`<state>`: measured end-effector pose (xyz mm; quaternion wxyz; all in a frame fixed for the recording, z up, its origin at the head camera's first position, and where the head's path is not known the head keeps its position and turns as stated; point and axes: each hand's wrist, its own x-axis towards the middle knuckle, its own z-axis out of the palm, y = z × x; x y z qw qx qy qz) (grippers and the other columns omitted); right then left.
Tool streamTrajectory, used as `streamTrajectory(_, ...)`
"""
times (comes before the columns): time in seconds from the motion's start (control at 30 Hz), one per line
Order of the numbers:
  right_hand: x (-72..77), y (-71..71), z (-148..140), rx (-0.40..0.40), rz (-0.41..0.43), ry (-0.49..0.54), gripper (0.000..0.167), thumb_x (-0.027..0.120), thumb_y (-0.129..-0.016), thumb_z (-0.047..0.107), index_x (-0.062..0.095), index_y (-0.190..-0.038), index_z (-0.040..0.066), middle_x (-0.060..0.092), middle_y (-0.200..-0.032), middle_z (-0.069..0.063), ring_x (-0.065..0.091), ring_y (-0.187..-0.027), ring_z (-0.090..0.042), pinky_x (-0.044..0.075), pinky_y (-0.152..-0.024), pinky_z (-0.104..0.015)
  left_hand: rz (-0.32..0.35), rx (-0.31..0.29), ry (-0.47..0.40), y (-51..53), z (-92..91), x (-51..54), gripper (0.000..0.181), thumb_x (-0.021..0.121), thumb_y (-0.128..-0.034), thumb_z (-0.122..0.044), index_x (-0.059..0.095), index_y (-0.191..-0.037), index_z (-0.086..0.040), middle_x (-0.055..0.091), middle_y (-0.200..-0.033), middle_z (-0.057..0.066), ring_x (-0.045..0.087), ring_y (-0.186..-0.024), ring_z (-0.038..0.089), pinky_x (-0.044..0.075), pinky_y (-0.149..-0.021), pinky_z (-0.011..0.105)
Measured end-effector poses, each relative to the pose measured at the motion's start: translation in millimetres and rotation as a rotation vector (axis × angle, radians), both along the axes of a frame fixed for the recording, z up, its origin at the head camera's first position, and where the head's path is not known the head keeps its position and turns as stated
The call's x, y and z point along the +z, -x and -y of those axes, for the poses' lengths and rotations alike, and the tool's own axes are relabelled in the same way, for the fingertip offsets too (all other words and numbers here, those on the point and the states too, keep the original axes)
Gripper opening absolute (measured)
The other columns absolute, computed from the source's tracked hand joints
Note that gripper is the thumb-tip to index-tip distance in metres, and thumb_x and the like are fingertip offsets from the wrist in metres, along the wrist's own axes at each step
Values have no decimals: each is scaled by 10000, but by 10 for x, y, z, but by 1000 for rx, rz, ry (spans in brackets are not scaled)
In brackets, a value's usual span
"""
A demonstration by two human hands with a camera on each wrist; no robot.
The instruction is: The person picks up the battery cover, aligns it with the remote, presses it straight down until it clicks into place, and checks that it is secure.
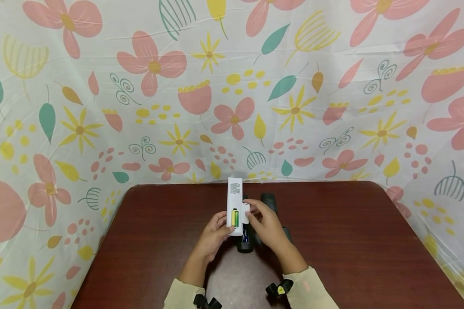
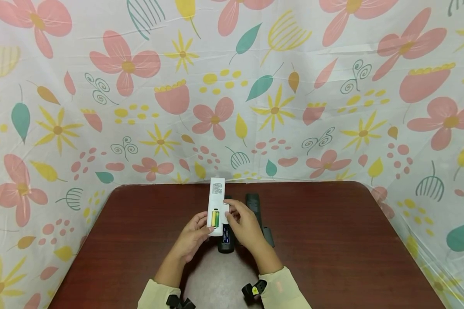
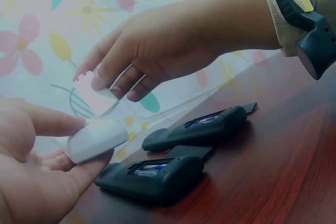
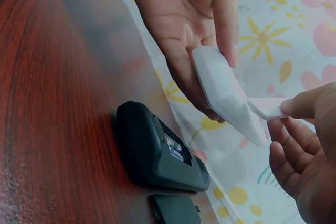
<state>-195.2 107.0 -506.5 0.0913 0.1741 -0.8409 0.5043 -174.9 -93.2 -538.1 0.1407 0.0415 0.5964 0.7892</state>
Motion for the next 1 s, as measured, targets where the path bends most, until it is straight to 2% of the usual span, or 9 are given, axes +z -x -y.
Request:
streamTrajectory(0.13, 11, -13, -4, 14, 46, 42, 343, 648, -993, 139, 616, -1334, 153, 653, -1003, -27, 602, -858, -133, 530, -726, -282, 3, -16, -7, -3, -8, 6, 635, 589, -967, -20, 273, -1515, 25, 420, -1535, 252, 590, -1186, 163, 502, -926, 243)
streamTrajectory(0.33, -25, -35, 21, 31, 104, 93, 329, 645, -999, 176, 611, -1320, 243, 640, -1021, -17, 602, -861, -125, 523, -752, -280, 16, -19, -27, 11, -23, -32, 635, 581, -954, 4, 279, -1513, 21, 419, -1536, 237, 587, -1190, 158, 502, -931, 245)
streamTrajectory(0.67, -108, -63, 87, 55, 106, 125, 310, 641, -1002, 208, 623, -1311, 223, 644, -1026, -61, 591, -846, -129, 505, -740, -258, 17, -27, -31, -6, -40, -38, 649, 571, -941, 8, 272, -1517, 26, 405, -1542, 241, 572, -1206, 166, 499, -945, 251)
streamTrajectory(1.0, -101, -54, 101, 61, 153, 143, 316, 652, -994, 194, 632, -1303, 261, 644, -1026, -41, 588, -835, -162, 505, -745, -272, 20, -22, -25, -11, -45, -24, 639, 567, -934, 17, 290, -1510, 22, 419, -1535, 230, 574, -1181, 156, 500, -930, 243)
